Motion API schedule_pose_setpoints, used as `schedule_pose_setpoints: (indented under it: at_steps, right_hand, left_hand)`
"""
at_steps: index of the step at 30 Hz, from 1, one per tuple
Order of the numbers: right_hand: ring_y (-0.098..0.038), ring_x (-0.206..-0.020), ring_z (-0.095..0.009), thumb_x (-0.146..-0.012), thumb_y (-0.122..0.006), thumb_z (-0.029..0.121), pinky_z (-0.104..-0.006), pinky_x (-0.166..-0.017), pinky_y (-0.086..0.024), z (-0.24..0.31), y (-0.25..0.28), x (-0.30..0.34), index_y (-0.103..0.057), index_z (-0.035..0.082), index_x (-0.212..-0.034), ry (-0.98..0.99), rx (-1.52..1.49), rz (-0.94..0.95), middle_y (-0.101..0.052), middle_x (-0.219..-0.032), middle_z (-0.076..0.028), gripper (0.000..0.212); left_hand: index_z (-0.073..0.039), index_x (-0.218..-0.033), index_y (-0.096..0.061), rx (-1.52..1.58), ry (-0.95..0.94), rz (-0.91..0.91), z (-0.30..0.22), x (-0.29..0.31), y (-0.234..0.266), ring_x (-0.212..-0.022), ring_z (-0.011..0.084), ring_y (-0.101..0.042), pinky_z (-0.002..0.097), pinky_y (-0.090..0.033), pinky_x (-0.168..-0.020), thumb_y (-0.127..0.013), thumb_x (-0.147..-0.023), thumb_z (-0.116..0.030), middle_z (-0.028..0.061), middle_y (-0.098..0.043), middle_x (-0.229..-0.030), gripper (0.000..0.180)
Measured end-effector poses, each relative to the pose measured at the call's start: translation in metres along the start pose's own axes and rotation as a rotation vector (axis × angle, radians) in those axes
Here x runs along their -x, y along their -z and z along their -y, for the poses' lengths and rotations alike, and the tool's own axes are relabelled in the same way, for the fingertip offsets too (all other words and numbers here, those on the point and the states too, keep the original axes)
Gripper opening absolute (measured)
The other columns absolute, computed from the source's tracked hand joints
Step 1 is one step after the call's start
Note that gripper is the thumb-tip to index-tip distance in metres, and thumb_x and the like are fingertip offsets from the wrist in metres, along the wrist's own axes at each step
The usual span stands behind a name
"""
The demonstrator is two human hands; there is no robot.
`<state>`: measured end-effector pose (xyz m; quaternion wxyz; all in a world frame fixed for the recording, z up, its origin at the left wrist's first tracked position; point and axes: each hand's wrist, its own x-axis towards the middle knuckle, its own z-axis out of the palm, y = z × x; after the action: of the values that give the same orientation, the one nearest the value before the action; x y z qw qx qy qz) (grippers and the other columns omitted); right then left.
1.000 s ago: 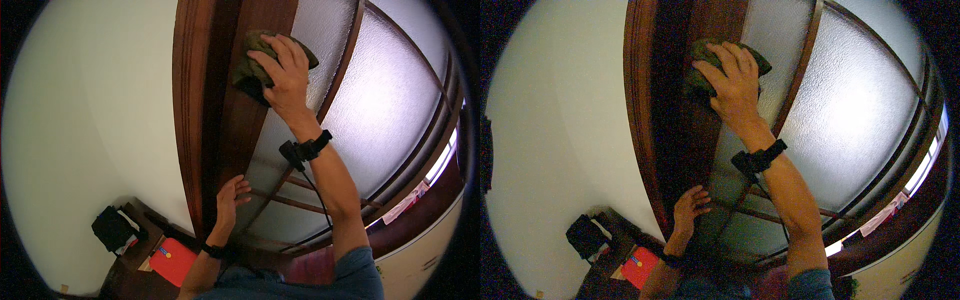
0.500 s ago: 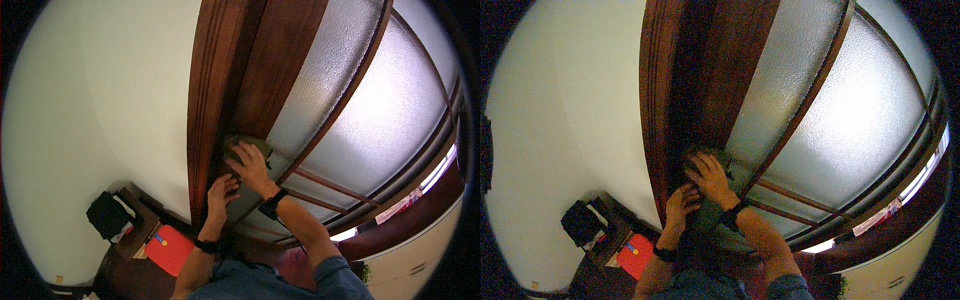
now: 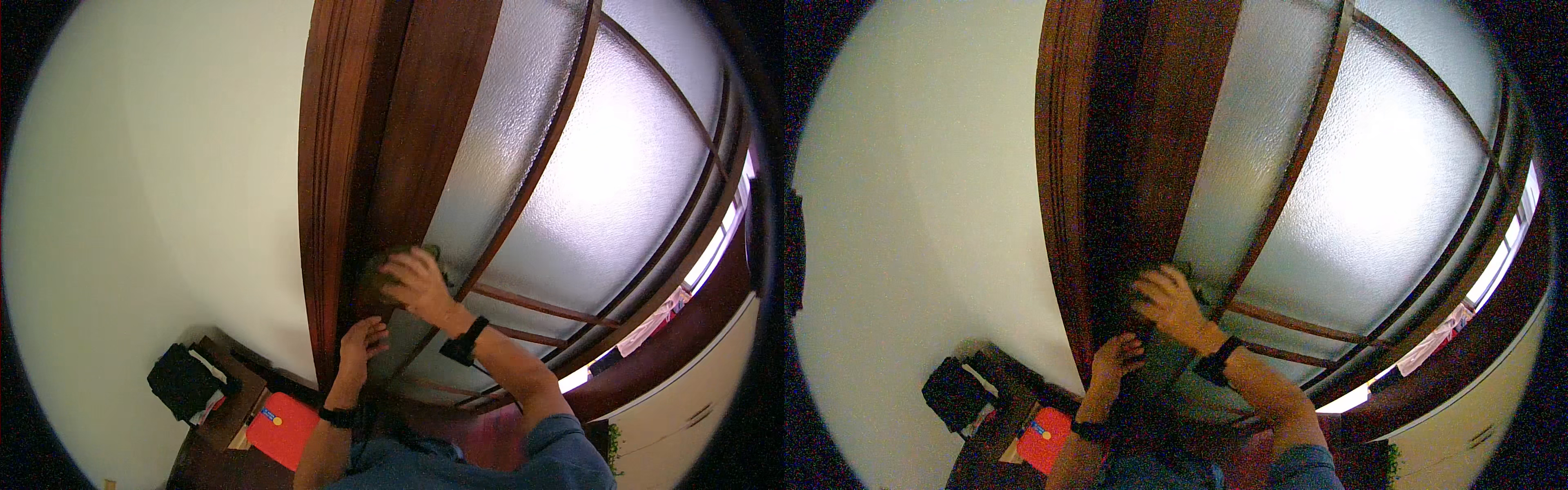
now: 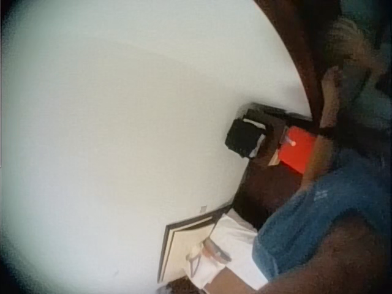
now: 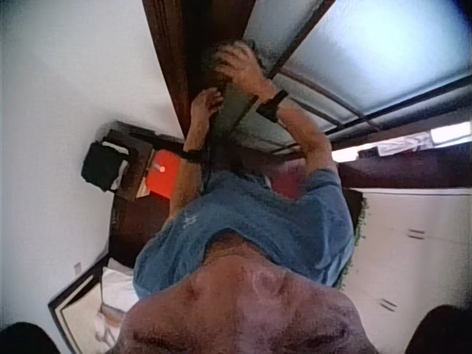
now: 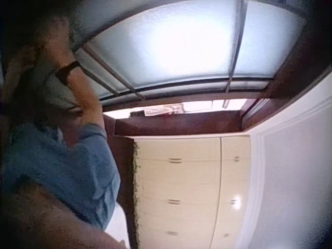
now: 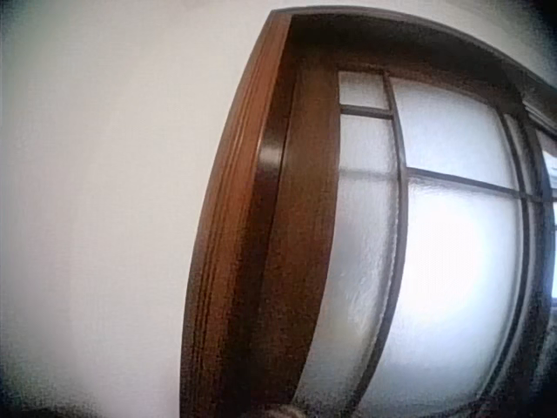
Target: The person wipes a white wall, a dark wooden door frame, and a frosted glass door panel using a green cloth.
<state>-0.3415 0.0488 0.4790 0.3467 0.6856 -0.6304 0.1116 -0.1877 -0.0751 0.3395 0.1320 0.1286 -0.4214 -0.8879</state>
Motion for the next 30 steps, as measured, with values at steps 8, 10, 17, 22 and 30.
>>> schedule_pose_setpoints:
  at_steps: [8, 10, 17, 22, 30]
  right_hand:
    - [-0.054, -0.134, -0.039, -0.072, -0.067, -0.004, -0.0520, -0.108, -0.043, -0.071, 0.120, -0.119, -0.075, 0.015, -0.110, -0.176, 0.346, -0.556, -0.063, -0.142, -0.012, 0.043]
    - [-0.053, -0.135, -0.039, -0.069, -0.068, -0.006, -0.0509, -0.111, -0.041, -0.083, 0.142, -0.138, -0.075, 0.015, -0.113, -0.221, 0.341, -0.716, -0.062, -0.143, -0.013, 0.049]
    - [-0.056, -0.129, -0.039, -0.072, -0.076, 0.004, -0.0533, -0.107, -0.045, -0.065, 0.067, -0.092, -0.075, 0.019, -0.114, -0.218, 0.360, -0.601, -0.063, -0.141, -0.011, 0.044]
    - [-0.057, -0.127, -0.036, -0.080, -0.076, 0.014, -0.0533, -0.103, -0.048, -0.018, -0.004, -0.018, -0.075, 0.022, -0.113, -0.230, 0.177, -0.507, -0.063, -0.142, -0.008, 0.033]
    - [-0.046, -0.138, -0.037, -0.084, -0.079, 0.007, -0.0524, -0.110, -0.044, 0.032, -0.057, 0.065, -0.075, 0.013, -0.118, -0.354, -0.196, -0.232, -0.054, -0.152, -0.011, 0.034]
  left_hand:
    - [-0.004, -0.135, -0.065, -0.021, 0.024, 0.059, -0.010, 0.011, -0.010, -0.114, 0.0234, -0.067, 0.0433, -0.057, -0.095, -0.058, -0.108, -0.037, 0.0097, -0.069, -0.125, 0.043]
    - [-0.005, -0.136, -0.065, -0.061, -0.004, 0.095, -0.006, 0.009, -0.015, -0.116, 0.0234, -0.067, 0.0428, -0.057, -0.095, -0.057, -0.109, -0.036, 0.0102, -0.069, -0.128, 0.042]
    - [-0.006, -0.137, -0.064, -0.084, -0.030, 0.104, -0.011, 0.002, -0.033, -0.119, 0.0225, -0.065, 0.0419, -0.058, -0.095, -0.053, -0.111, -0.036, 0.0114, -0.068, -0.130, 0.042]
    - [-0.011, -0.154, -0.045, -0.002, -0.161, -0.029, -0.002, -0.014, -0.046, -0.125, 0.0288, -0.063, 0.0454, -0.061, -0.092, -0.060, -0.108, -0.036, 0.0137, -0.062, -0.140, 0.055]
    - [-0.011, -0.169, -0.011, 0.027, -0.233, -0.113, 0.014, -0.033, -0.074, -0.151, 0.0367, -0.035, 0.0545, -0.041, -0.115, -0.056, -0.108, -0.047, 0.0186, -0.030, -0.167, 0.085]
